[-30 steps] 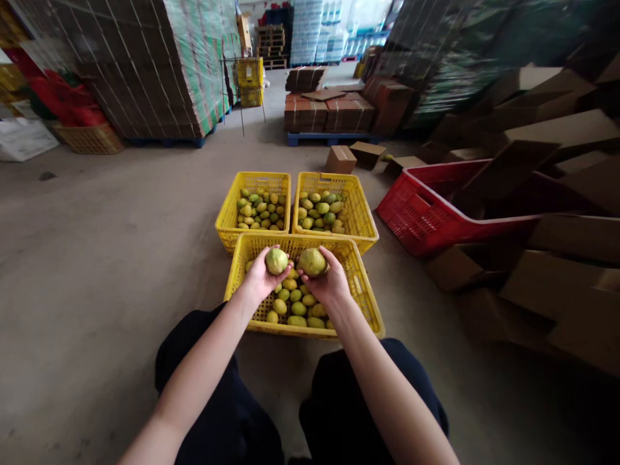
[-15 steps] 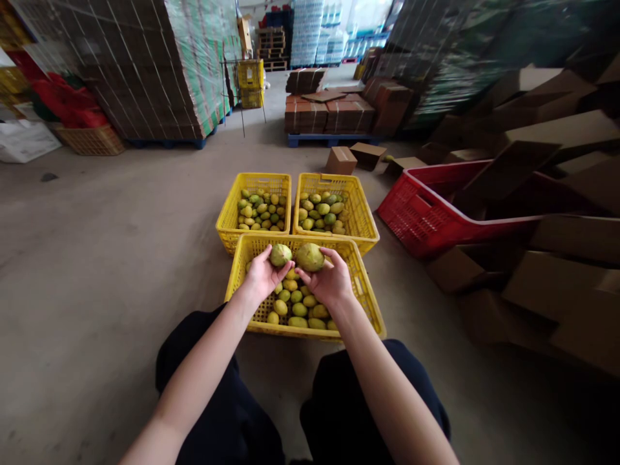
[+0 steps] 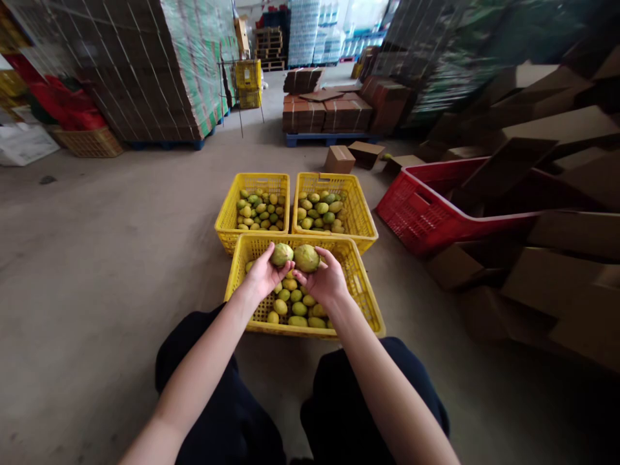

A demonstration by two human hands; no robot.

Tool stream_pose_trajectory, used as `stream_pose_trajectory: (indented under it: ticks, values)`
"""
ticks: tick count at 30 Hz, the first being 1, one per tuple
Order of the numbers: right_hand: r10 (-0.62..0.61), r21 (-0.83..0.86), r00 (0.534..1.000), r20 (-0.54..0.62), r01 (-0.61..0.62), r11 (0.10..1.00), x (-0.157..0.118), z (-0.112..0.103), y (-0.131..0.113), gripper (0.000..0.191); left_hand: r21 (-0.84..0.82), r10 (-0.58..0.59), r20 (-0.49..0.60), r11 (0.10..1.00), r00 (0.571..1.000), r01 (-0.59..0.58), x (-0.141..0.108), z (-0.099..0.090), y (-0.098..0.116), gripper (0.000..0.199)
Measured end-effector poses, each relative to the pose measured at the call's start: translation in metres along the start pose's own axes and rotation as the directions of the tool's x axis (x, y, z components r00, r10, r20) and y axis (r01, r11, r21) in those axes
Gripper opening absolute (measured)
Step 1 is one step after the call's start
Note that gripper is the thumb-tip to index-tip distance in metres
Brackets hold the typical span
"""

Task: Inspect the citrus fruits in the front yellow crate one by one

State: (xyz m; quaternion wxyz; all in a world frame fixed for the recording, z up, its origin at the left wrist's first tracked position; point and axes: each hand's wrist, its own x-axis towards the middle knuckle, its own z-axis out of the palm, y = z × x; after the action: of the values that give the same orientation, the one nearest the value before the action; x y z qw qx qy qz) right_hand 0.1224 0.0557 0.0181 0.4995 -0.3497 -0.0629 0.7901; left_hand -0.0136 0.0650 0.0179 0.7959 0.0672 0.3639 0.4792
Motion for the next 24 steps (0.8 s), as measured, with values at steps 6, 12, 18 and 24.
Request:
stream_pose_trajectory:
  ticks: [6,12,18,24]
  values:
    - [0.028,-0.053,0.999,0.023,-0.027,0.998,0.004,-0.006,-0.001,0.023,0.012,-0.008,0.012,1.000,1.000,0.008,0.003,-0.003,-0.001,0.029]
    - [-0.190,-0.225,0.978,0.081,0.204,0.953,0.007,-0.008,0.000,0.021,0.163,0.265,0.114,0.946,0.957,-0.282,-0.001,-0.006,-0.002,0.037]
    - [-0.782,-0.641,0.571,0.251,0.703,0.308,-0.001,-0.009,0.004,0.052,0.415,0.646,0.267,0.593,0.715,-0.690,-0.019,0.002,-0.001,0.055]
    - [-0.845,-0.715,0.385,0.371,0.699,0.004,-0.003,-0.010,0.007,0.049,0.477,0.657,0.304,0.522,0.690,-0.708,-0.028,0.007,-0.006,0.049]
